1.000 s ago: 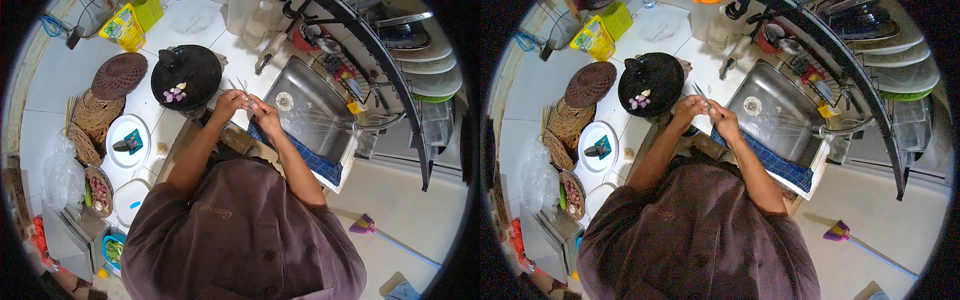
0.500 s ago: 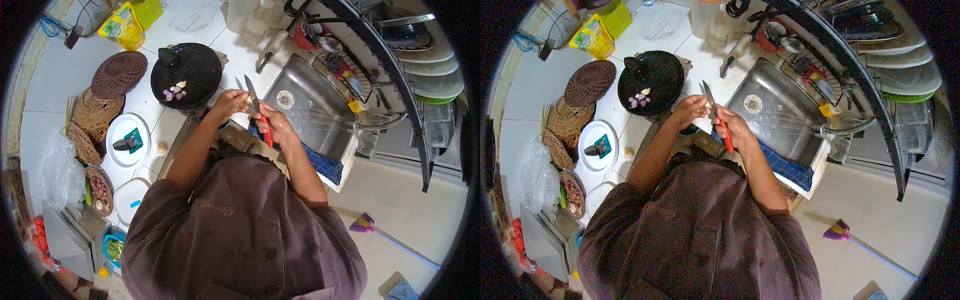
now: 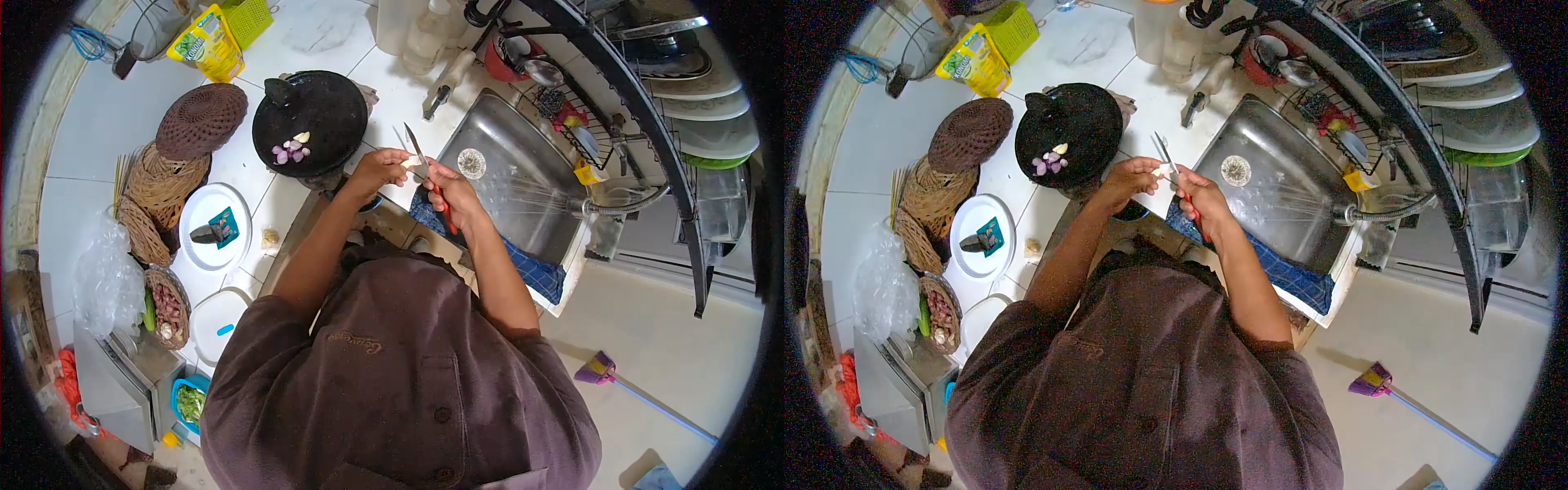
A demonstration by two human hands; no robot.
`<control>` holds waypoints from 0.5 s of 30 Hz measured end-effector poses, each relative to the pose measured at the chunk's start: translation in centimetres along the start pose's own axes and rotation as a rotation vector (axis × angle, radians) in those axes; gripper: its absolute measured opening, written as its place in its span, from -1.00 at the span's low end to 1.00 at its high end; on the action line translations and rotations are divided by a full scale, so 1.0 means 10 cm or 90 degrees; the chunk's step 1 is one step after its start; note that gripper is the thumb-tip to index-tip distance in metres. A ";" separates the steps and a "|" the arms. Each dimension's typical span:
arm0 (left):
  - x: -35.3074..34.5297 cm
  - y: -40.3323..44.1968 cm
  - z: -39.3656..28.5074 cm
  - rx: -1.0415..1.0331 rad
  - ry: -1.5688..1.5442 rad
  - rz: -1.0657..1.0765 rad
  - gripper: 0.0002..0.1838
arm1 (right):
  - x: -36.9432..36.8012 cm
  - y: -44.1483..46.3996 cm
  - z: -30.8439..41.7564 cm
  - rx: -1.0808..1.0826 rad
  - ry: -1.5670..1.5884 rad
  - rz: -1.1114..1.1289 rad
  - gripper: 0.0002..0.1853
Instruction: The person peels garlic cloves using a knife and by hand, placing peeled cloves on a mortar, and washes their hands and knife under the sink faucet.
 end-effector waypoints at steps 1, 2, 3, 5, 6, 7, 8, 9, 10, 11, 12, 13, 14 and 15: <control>0.03 0.00 0.02 0.002 0.000 -0.006 -0.64 | 0.01 0.00 0.00 0.005 -0.004 -0.011 -0.63; 0.06 0.00 0.05 0.005 0.001 -0.011 -0.62 | 0.02 0.00 0.02 0.018 -0.017 -0.022 -0.63; 0.09 0.00 0.09 0.010 -0.018 -0.010 -0.59 | 0.03 0.00 0.04 0.031 -0.030 -0.034 -0.62; 0.15 0.00 0.17 0.021 -0.055 -0.007 -0.54 | 0.08 0.06 0.05 0.044 -0.078 -0.049 -0.61; 0.16 -0.01 0.18 0.032 -0.091 -0.020 -0.54 | 0.12 0.13 0.01 0.043 -0.112 -0.052 -0.60; 0.16 -0.02 0.19 0.043 -0.125 -0.033 -0.53 | 0.16 0.19 -0.02 0.043 -0.146 -0.057 -0.59; 0.16 -0.03 0.20 0.054 -0.160 -0.046 -0.53 | 0.19 0.24 -0.08 0.008 -0.140 -0.043 -0.57; 0.16 -0.04 0.20 0.047 -0.187 -0.044 -0.55 | 0.17 0.26 -0.11 -0.028 -0.135 -0.029 -0.55; 0.16 -0.04 0.19 0.040 -0.214 -0.041 -0.57 | 0.14 0.27 -0.15 -0.063 -0.130 -0.014 -0.53; 0.16 -0.05 0.19 0.033 -0.242 -0.039 -0.59 | 0.12 0.27 -0.14 -0.040 -0.116 -0.011 -0.55; 0.16 -0.05 0.20 0.036 -0.273 -0.040 -0.59 | 0.04 0.22 -0.12 -0.017 -0.103 -0.009 -0.56; 0.18 -0.05 0.21 0.040 -0.304 -0.041 -0.60 | -0.01 0.19 -0.09 0.005 -0.089 -0.007 -0.58; 0.18 -0.05 0.21 0.043 -0.335 -0.042 -0.61 | -0.05 0.18 -0.08 0.015 -0.084 0.006 -0.60; 0.20 -0.05 0.21 0.035 -0.344 -0.046 -0.62 | -0.08 0.18 -0.06 0.025 -0.079 0.018 -0.61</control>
Point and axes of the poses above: each hand's wrist, its own y-axis towards the middle knuckle, its own x-axis out of the back of the hand, z = x × y, the point moved 7 cm from there along y, towards the middle knuckle, and after that the axes turned 5 degrees about z, right-handed, at the moved point
